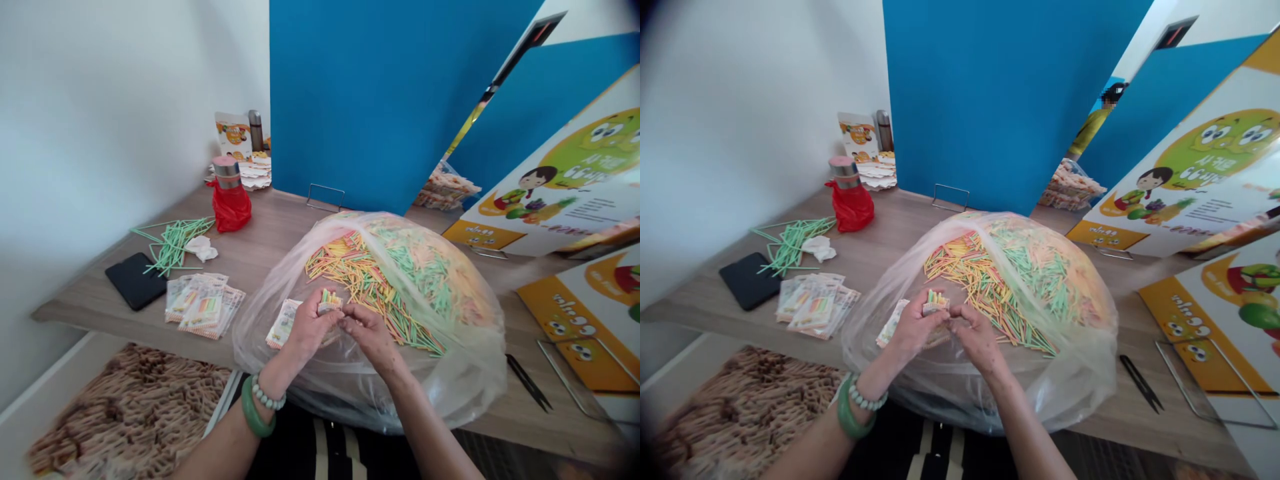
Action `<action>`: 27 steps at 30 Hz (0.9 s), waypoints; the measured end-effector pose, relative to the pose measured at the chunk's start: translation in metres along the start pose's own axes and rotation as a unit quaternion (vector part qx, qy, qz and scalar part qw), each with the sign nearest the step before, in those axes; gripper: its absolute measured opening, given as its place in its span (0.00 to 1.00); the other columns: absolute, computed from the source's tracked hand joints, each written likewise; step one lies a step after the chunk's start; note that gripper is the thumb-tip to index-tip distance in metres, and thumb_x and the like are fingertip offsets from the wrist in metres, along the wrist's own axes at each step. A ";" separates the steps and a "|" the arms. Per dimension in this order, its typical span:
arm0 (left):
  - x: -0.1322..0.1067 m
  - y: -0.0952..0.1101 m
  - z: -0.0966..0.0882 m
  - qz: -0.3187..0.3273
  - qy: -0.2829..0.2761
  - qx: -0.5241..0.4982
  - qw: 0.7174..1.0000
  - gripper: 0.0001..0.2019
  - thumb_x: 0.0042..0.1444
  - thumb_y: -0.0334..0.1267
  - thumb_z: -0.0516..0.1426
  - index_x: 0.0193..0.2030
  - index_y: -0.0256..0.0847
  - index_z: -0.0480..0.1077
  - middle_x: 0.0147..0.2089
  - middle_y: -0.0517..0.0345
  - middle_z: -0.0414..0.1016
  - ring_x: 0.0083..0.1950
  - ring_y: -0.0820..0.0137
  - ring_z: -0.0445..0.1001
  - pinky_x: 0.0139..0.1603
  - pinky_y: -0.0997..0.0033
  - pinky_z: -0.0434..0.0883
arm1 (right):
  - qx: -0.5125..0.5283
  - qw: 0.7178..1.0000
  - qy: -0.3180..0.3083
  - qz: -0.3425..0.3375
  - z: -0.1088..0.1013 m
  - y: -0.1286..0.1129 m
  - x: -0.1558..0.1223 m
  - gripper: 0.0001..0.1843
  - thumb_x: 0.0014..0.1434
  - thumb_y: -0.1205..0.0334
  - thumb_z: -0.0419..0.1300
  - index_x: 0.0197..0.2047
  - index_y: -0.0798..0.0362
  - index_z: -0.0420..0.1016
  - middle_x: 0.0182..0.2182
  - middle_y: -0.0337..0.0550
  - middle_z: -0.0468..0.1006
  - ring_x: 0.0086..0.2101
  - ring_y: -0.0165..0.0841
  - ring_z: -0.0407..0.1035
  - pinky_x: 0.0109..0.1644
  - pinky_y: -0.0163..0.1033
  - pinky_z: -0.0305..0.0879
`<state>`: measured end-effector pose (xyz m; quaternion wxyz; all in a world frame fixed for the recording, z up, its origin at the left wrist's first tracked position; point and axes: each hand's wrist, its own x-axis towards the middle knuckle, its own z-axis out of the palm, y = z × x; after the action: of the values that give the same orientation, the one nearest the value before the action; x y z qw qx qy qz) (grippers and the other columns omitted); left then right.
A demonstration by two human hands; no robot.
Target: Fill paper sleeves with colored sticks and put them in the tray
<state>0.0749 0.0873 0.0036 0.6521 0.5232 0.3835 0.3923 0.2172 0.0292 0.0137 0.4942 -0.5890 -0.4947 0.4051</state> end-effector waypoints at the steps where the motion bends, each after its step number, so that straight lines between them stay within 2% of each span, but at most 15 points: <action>1: -0.002 0.002 -0.001 0.006 -0.003 0.002 1.000 0.25 0.47 0.38 0.65 0.53 0.40 0.71 0.36 0.63 0.74 0.33 0.73 0.69 0.36 0.75 0.66 | 0.006 1.000 -0.008 0.003 0.002 0.003 0.000 0.05 0.51 0.57 0.65 0.28 0.49 0.79 0.25 0.36 0.76 0.30 0.33 0.68 0.38 0.38 0.64; 3: -0.004 0.003 -0.002 0.014 -0.018 -0.009 1.000 0.30 0.47 0.37 0.65 0.59 0.41 0.69 0.42 0.60 0.76 0.35 0.72 0.70 0.38 0.74 0.67 | 0.045 0.999 0.009 -0.007 0.004 0.010 0.000 0.07 0.50 0.58 0.65 0.24 0.50 0.76 0.22 0.34 0.72 0.28 0.32 0.64 0.35 0.37 0.61; 6: -0.005 -0.005 -0.006 0.018 -0.028 -0.001 0.999 0.33 0.43 0.33 0.67 0.59 0.42 0.69 0.50 0.56 0.76 0.44 0.68 0.73 0.46 0.71 0.69 | 0.087 0.994 0.061 -0.010 0.006 0.022 0.001 0.03 0.48 0.60 0.65 0.26 0.49 0.77 0.24 0.35 0.73 0.29 0.33 0.64 0.36 0.37 0.61; 8: -0.004 -0.015 -0.008 0.002 -0.023 0.033 0.999 0.29 0.42 0.31 0.66 0.56 0.41 0.73 0.47 0.55 0.78 0.46 0.66 0.74 0.49 0.69 0.69 | 0.088 0.993 0.083 0.007 0.006 0.032 0.002 0.02 0.46 0.61 0.65 0.25 0.49 0.78 0.24 0.35 0.73 0.29 0.33 0.65 0.36 0.38 0.61; 12: -0.003 -0.026 -0.009 -0.024 -0.029 0.067 0.997 0.23 0.45 0.30 0.64 0.52 0.39 0.76 0.43 0.55 0.80 0.43 0.64 0.76 0.47 0.67 0.70 | 0.097 0.990 0.102 0.026 0.007 0.046 0.003 0.02 0.45 0.62 0.65 0.26 0.49 0.79 0.24 0.35 0.75 0.30 0.34 0.67 0.38 0.39 0.63; 16: -0.010 -0.013 -0.004 0.037 -0.075 0.074 0.994 0.14 0.57 0.40 0.61 0.48 0.40 0.78 0.44 0.54 0.81 0.46 0.63 0.76 0.50 0.66 0.70 | 0.160 0.979 0.124 0.039 0.002 0.044 -0.002 0.05 0.43 0.61 0.68 0.27 0.48 0.79 0.27 0.37 0.78 0.32 0.35 0.70 0.40 0.41 0.66; 19: -0.012 -0.004 -0.002 0.111 -0.081 0.098 0.986 0.14 0.64 0.43 0.56 0.49 0.41 0.78 0.50 0.51 0.80 0.52 0.62 0.75 0.58 0.64 0.67 | 0.178 0.975 0.131 0.035 -0.002 0.043 -0.006 0.06 0.43 0.62 0.70 0.27 0.49 0.79 0.28 0.38 0.78 0.32 0.35 0.70 0.40 0.42 0.66; 21: -0.011 -0.004 -0.002 0.125 -0.083 0.088 0.985 0.16 0.64 0.43 0.55 0.53 0.40 0.77 0.53 0.49 0.78 0.54 0.61 0.74 0.60 0.63 0.66 | 0.189 0.971 0.143 0.035 -0.002 0.044 -0.007 0.06 0.43 0.62 0.71 0.27 0.49 0.79 0.27 0.37 0.77 0.31 0.35 0.69 0.40 0.41 0.65; 23: -0.008 -0.007 -0.003 0.104 -0.093 0.067 0.988 0.17 0.61 0.43 0.58 0.54 0.39 0.76 0.53 0.48 0.78 0.54 0.60 0.74 0.59 0.62 0.67 | 0.206 0.967 0.145 0.037 0.001 0.045 -0.008 0.06 0.44 0.61 0.71 0.26 0.49 0.78 0.27 0.36 0.76 0.32 0.34 0.68 0.40 0.40 0.65; 27: -0.003 -0.014 -0.001 0.035 -0.085 0.021 0.996 0.13 0.56 0.43 0.60 0.41 0.36 0.79 0.41 0.52 0.79 0.44 0.62 0.74 0.50 0.64 0.69 | 0.210 0.970 0.117 0.037 0.004 0.040 -0.009 0.06 0.45 0.61 0.70 0.25 0.49 0.78 0.25 0.36 0.76 0.31 0.33 0.67 0.41 0.39 0.64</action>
<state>0.0745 0.0828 -0.0100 0.6573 0.5813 0.3159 0.3610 0.2185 0.0198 -0.0260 0.6455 -0.5333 -0.3153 0.4467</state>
